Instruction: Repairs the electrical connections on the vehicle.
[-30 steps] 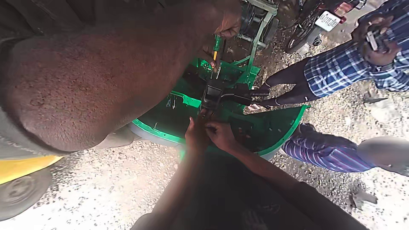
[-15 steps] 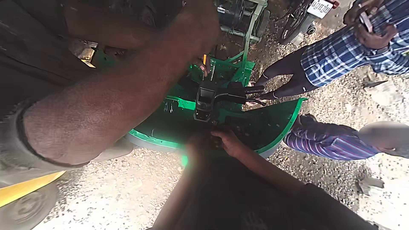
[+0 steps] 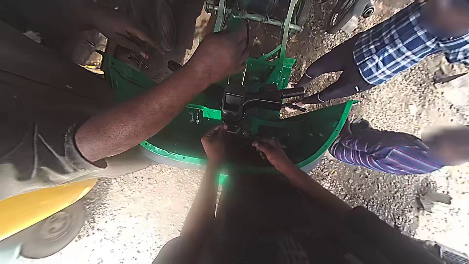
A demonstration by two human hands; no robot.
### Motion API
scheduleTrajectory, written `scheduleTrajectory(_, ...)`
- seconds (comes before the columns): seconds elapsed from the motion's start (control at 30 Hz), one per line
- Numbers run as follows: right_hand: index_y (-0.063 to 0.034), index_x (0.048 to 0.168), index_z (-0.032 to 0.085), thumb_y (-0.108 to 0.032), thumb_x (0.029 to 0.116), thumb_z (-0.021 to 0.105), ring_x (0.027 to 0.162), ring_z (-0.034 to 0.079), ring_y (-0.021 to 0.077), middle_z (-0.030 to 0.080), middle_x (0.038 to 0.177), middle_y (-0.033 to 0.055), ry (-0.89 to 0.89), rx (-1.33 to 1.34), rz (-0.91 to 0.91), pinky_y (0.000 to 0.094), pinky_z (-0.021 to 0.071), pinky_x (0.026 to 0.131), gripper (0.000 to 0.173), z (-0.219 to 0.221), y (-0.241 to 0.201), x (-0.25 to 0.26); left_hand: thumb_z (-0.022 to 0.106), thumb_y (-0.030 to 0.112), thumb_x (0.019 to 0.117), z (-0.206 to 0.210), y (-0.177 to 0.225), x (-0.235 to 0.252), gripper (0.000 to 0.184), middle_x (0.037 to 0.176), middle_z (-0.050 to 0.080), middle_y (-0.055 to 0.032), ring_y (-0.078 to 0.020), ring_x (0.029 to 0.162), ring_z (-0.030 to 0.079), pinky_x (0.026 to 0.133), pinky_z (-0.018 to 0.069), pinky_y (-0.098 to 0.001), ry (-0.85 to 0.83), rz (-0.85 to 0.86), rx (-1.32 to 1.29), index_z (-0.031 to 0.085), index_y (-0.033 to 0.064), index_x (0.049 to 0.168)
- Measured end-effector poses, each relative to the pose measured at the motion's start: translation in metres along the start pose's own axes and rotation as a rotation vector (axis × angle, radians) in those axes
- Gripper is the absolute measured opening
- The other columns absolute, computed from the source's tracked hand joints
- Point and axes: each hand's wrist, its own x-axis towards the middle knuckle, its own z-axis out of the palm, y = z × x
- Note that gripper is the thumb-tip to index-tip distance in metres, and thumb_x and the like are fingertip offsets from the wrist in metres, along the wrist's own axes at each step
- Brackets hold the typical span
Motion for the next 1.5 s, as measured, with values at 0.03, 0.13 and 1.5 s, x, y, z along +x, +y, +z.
scheduleTrajectory(0.03,-0.0028,0.106,0.074,-0.02,0.1021,0.065,0.061,0.056,0.0087,0.067,0.082,0.0033,0.044,-0.042,0.0,0.0235,0.0491,0.056,0.02,-0.01,0.008,-0.001,0.071,0.012,0.0971,0.003,0.004,0.007,0.013,0.089,0.074,-0.0072,-0.0184,0.074,0.072,0.074,0.064,-0.0387,0.02,-0.082,-0.024,0.074,0.0024,0.105)
scheduleTrajectory(0.13,-0.0087,0.11,0.075,-0.028,0.1021,0.065,0.069,0.061,0.0091,0.071,0.087,0.0019,0.148,-0.23,0.001,0.0277,0.0527,0.064,0.023,-0.04,0.025,-0.009,0.069,0.011,0.0985,0.012,0.01,0.025,0.013,0.09,0.074,-0.0076,-0.019,0.077,0.073,0.076,0.0647,-0.0397,0.056,-0.171,-0.068,0.072,0.0015,0.107)
scheduleTrajectory(1.5,-0.0068,0.121,0.07,-0.015,0.0947,0.073,0.08,0.069,0.012,0.072,0.1,0.0055,0.113,-0.373,-0.509,0.0309,0.0625,0.071,0.028,-0.073,-0.078,0.051,0.077,0.026,0.0934,0.041,0.001,0.045,0.024,0.076,0.065,-0.0055,-0.017,0.058,0.064,0.055,0.0607,-0.0376,0.18,-0.391,0.144,0.064,0.006,0.098)
